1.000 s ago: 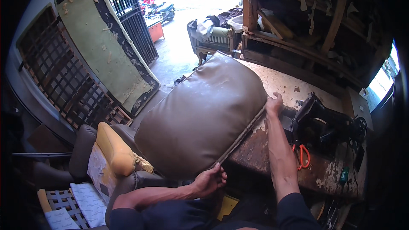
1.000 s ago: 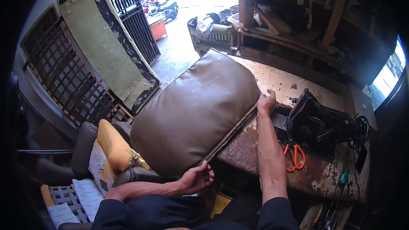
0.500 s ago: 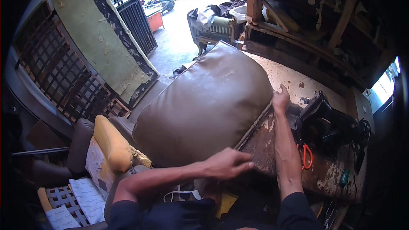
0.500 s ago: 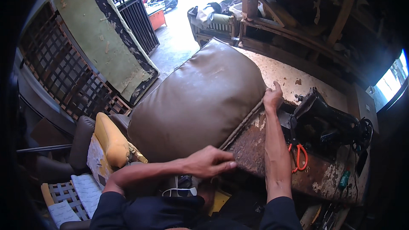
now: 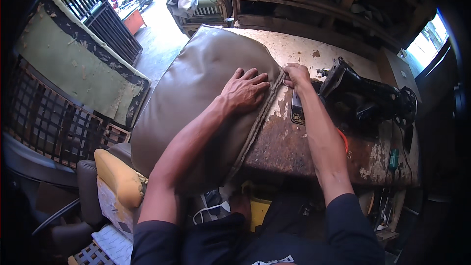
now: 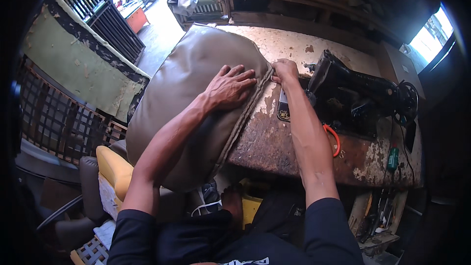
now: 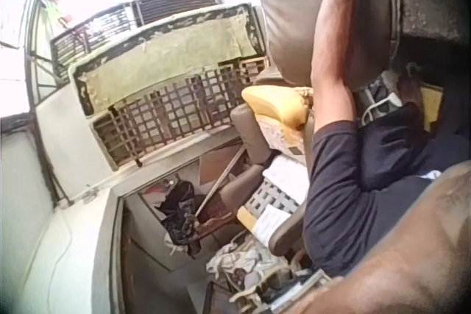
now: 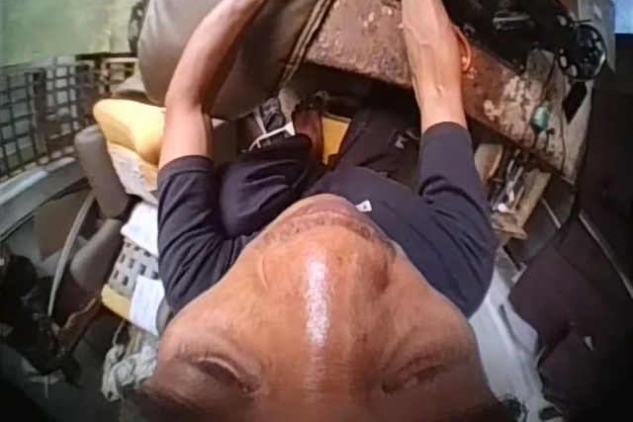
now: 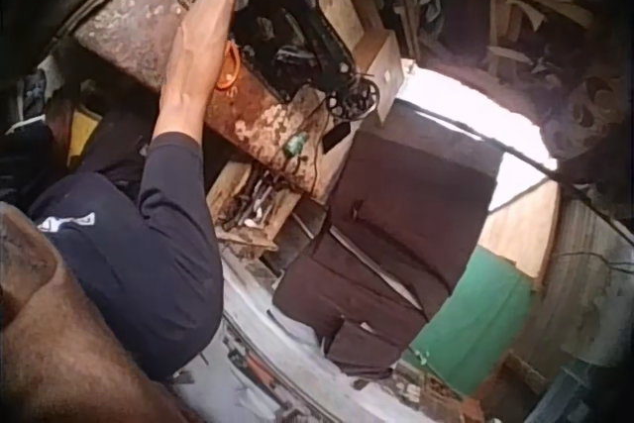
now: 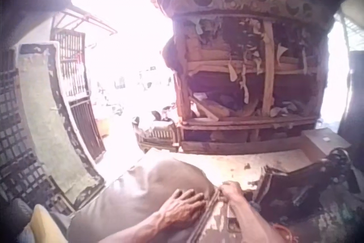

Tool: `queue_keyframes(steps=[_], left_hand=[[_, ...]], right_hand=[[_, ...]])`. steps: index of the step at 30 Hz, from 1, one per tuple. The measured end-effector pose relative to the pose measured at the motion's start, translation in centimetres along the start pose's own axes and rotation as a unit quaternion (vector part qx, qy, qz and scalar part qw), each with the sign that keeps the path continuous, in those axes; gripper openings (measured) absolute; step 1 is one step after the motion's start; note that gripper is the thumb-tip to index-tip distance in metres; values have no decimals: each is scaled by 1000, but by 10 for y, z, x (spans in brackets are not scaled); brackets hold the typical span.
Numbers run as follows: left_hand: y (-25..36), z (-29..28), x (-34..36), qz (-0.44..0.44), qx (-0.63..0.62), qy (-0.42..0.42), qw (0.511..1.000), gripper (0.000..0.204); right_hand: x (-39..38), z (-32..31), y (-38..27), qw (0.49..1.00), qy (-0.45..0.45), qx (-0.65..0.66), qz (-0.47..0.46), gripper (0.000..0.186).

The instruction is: The person sews together pieces of upholstery material using a sewing machine, then trims the excess material with shears and fits the cover onto a seat cushion.

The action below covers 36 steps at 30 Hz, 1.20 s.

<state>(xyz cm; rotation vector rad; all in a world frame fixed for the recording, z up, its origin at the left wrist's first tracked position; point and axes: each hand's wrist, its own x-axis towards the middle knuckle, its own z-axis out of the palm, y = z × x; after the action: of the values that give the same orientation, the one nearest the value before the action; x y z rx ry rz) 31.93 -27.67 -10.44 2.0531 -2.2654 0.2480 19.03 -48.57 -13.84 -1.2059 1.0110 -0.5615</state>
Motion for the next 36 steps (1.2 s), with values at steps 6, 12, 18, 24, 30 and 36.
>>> queue_keyframes(steps=[6, 12, 18, 24, 30, 36], left_hand=[[6, -8, 16, -54, -47, -33, 997, 59], [11, -7, 23, -38, -22, -44, 998, 64], [8, -8, 25, -24, -2, -72, 997, 64], [8, -5, 21, -18, -11, -71, 997, 63], [14, 4, -6, 10, 7, -36, 999, 59], [25, -22, 9, -3, -18, -120, 993, 56]], right_hand=[[-9, 13, 0, 996, 70, -17, -48, 31], [6, -2, 2, 995, 80, 33, -43, 42], [4, -4, -3, 998, 20, 58, 15, 20], [8, 0, 1, 998, 55, 8, -25, 25], [10, -1, 1, 999, 35, 4, -23, 30], [12, -9, 1, 998, 39, -45, -33, 33]])
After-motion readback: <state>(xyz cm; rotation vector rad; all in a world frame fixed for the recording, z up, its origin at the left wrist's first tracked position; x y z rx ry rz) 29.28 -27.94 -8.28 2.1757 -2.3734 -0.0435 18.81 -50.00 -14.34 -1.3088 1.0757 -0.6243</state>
